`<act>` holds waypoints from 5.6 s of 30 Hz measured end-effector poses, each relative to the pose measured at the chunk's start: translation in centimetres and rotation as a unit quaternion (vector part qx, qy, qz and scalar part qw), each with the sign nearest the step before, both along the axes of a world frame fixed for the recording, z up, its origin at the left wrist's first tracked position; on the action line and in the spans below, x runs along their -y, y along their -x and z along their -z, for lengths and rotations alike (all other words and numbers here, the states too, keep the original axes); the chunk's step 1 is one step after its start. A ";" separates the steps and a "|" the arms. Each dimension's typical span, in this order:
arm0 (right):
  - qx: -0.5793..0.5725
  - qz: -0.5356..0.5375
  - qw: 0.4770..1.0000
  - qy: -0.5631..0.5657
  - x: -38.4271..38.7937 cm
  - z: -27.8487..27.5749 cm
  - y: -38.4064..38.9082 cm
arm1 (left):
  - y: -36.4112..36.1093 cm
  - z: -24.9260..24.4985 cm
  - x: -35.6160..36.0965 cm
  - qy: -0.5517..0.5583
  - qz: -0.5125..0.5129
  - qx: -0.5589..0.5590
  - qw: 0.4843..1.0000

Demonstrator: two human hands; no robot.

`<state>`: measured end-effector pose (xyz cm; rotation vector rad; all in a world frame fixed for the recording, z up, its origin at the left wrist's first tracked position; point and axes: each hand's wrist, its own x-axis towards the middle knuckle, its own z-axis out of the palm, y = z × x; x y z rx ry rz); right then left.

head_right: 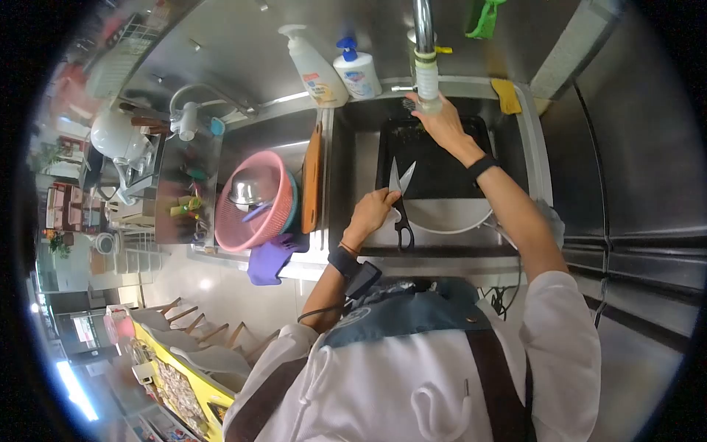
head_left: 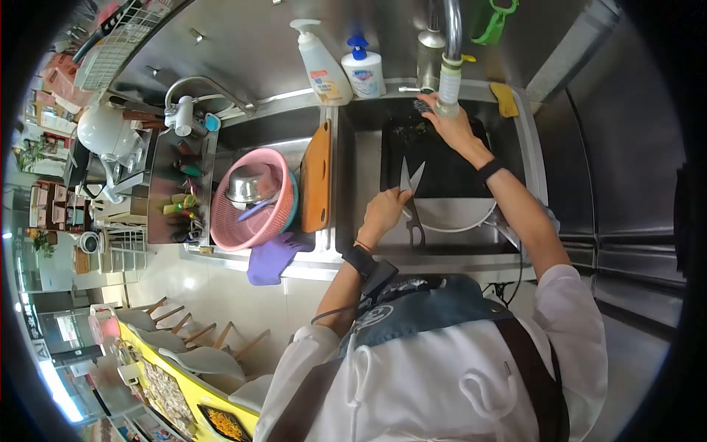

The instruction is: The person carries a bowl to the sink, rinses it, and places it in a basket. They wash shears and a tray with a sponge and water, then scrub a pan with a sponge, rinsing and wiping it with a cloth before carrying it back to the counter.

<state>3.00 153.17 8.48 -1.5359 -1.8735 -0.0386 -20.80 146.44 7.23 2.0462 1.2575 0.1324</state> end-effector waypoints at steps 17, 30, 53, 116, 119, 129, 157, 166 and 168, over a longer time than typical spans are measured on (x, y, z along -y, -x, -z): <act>0.365 -0.075 0.928 0.004 -8.8 3.6 -2.0 | -6.3 1.6 -3.9 0.185 -0.036 0.124 0.974; -0.099 -0.140 0.969 0.179 6.9 0.5 -1.3 | -7.9 5.4 -2.4 -0.010 0.065 0.096 0.993; -0.103 0.037 0.992 0.070 8.0 1.9 -1.4 | -5.3 1.8 0.0 -0.056 -0.001 0.041 0.998; -0.108 -0.033 0.990 0.083 8.3 3.9 -0.3 | -5.6 5.4 -0.9 0.104 0.016 0.120 0.987; -0.229 0.130 0.962 0.069 7.3 2.3 -4.2 | -5.7 4.5 -0.1 0.039 -0.004 0.100 0.994; -0.561 0.166 0.787 0.197 11.3 4.0 -8.5 | -6.6 1.9 -1.4 -0.305 0.023 -0.035 0.951; -0.607 0.215 0.702 0.305 10.9 0.2 -5.1 | 38.0 6.6 -10.9 0.210 -0.443 0.179 0.853; -0.666 0.145 0.673 0.289 20.6 -9.7 -7.1 | 25.5 -7.3 -5.6 -0.035 -0.274 0.212 0.938; -0.659 0.177 0.673 0.284 22.3 -11.0 -7.0 | 18.1 -10.9 -1.0 0.169 -0.134 0.338 0.916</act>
